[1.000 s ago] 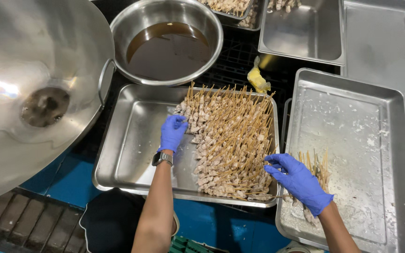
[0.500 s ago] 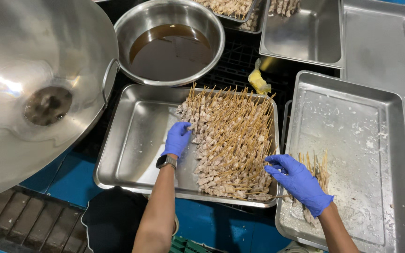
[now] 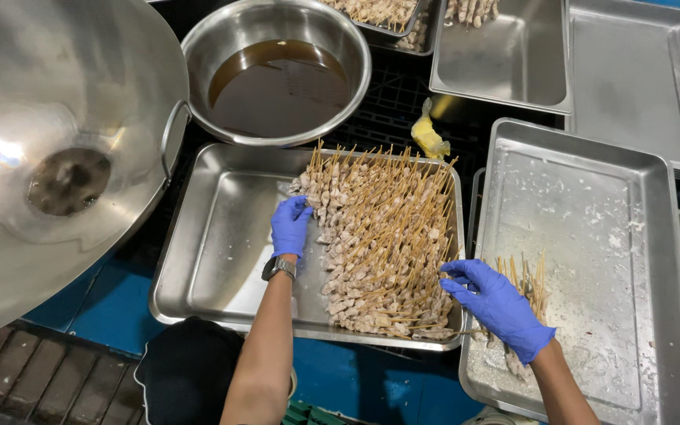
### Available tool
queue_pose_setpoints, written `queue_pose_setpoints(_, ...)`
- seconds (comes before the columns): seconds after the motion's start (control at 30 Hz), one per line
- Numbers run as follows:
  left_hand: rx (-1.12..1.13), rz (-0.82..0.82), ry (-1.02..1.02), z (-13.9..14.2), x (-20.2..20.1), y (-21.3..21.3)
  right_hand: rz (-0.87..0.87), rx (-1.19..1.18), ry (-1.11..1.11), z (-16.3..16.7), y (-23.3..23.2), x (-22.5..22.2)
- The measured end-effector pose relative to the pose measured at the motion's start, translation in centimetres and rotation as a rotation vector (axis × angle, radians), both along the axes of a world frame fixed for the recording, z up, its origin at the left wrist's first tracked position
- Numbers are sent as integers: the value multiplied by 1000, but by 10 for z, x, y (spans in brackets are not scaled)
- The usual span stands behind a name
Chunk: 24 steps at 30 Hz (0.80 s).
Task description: The person sits on the floor of a food preparation area and threads pieces of seasoned meat onto thin bamboo skewers by hand, placing each finished skewer onto a metal tray. They work through trays of skewers one at a time, arranging completed skewers in rows and moving filled trays aside.
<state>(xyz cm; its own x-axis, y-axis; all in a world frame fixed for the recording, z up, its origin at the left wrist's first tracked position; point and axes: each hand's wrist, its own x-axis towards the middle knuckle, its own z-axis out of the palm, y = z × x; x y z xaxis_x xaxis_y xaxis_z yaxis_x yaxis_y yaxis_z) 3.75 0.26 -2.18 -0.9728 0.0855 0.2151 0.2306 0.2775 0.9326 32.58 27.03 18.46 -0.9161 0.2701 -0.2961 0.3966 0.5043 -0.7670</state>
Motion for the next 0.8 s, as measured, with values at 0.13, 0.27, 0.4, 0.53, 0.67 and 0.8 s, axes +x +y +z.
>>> queue_pose_setpoints(0.13, -111, 15, 202, 6, 4, -4, -1, 21, -16, -2, 0, 1)
queue_pose_setpoints(0.27, -117, -55, 265, 6, 5, -3, 8, 16, -15, -2, 2, 2)
queue_pose_setpoints(0.4, -17, -101, 58, 0, 5, -1, 1, 26, -31, -1, 1, 1)
queue_pose_setpoints(0.53, 85, -86, -33, -5, 3, -2, 14, 56, -27, 0, -1, 2)
queue_pose_setpoints(0.67, 54, -50, 113, -7, 3, -3, 6, 45, -28, 3, -2, 2)
queue_pose_setpoints(0.8, -30, 11, 177, -6, 5, -1, 6, 55, -81, 4, -3, 0)
